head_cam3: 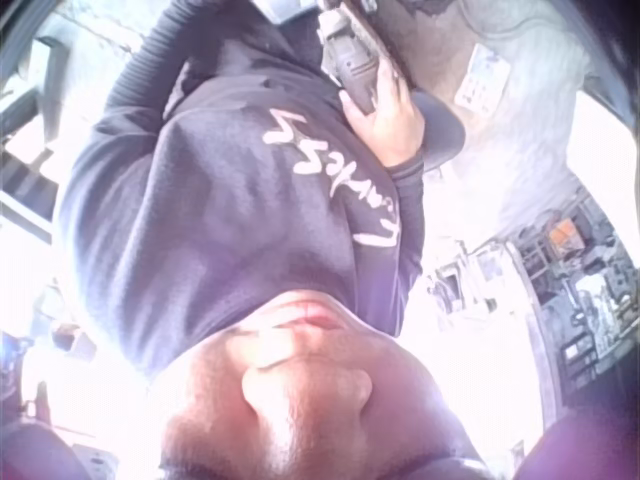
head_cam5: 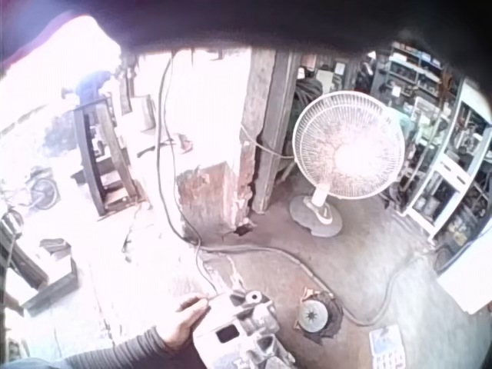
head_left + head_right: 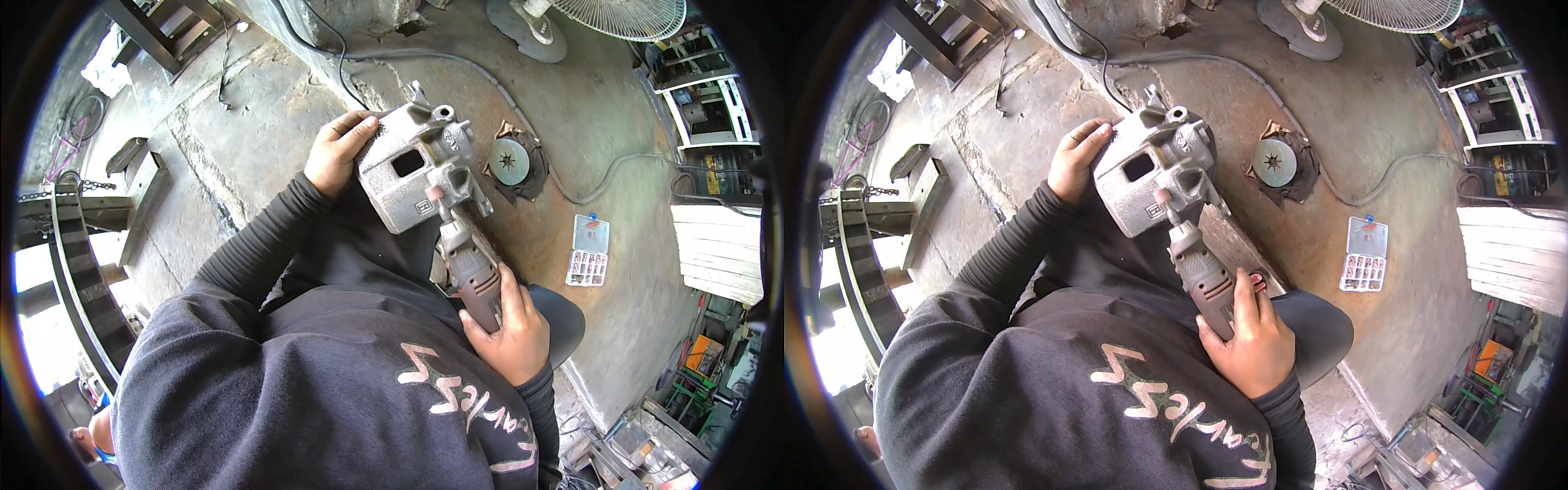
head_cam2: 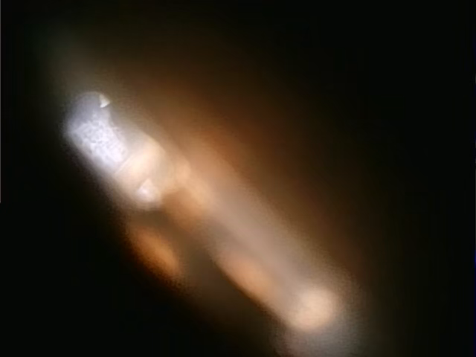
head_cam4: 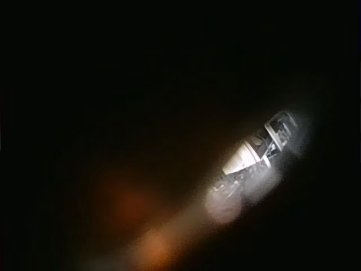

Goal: The person holds a metal brake caliper in their left hand and uses a rotary tool in their right hand to grind and smooth its surfaces. They rotate the part to access different areas and continue grinding throughout the clip.

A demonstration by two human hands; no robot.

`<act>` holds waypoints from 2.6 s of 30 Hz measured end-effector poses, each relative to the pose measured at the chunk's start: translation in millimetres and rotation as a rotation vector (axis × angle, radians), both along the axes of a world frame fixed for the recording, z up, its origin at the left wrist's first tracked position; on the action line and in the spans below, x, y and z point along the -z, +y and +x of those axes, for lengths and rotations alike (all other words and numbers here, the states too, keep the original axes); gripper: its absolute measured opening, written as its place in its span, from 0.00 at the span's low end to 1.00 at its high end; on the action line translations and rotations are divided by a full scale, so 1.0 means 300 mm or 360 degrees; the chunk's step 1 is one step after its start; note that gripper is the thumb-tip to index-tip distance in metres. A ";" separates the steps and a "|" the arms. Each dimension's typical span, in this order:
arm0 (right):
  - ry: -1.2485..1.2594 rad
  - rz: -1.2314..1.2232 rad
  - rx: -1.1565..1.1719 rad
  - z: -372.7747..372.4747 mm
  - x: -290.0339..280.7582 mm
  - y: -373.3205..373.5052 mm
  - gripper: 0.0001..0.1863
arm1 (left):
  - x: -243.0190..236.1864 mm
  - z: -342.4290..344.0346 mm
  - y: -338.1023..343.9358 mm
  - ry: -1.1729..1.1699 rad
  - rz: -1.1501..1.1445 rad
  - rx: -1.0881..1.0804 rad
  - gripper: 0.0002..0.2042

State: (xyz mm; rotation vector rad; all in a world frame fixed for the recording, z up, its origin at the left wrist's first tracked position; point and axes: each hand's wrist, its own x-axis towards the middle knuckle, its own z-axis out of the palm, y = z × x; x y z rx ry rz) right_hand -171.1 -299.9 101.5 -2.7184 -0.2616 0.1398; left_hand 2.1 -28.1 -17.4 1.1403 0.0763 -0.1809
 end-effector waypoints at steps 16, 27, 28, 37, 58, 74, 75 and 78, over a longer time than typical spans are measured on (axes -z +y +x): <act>-0.0025 0.0016 -0.0018 0.006 0.011 -0.016 0.42 | -0.008 -0.003 0.006 -0.0021 0.0035 0.0000 0.13; -0.0160 0.0106 -0.0040 0.080 -0.027 -0.022 0.41 | 0.014 -0.003 0.014 -0.0013 0.0049 -0.0040 0.12; -0.0118 0.0074 0.0007 0.083 -0.027 -0.024 0.41 | 0.015 -0.003 0.013 -0.0018 0.0036 -0.0038 0.12; -0.0074 0.0033 0.0027 0.088 -0.040 -0.035 0.41 | -0.008 -0.015 0.004 0.0025 -0.0010 -0.0052 0.12; 0.0006 -0.0077 -0.0006 0.089 -0.054 -0.021 0.42 | 0.002 -0.006 0.013 0.0041 -0.0014 -0.0046 0.13; -0.0046 0.0223 0.0177 -0.006 0.038 -0.045 0.42 | 0.014 0.011 0.028 0.0146 -0.0144 -0.0067 0.16; -0.0059 0.0198 0.0127 -0.006 0.039 -0.043 0.42 | 0.014 0.010 0.027 0.0144 -0.0102 -0.0062 0.16; -0.0064 0.0170 0.0031 -0.002 0.037 -0.039 0.42 | 0.012 0.009 0.028 0.0131 -0.0086 -0.0061 0.16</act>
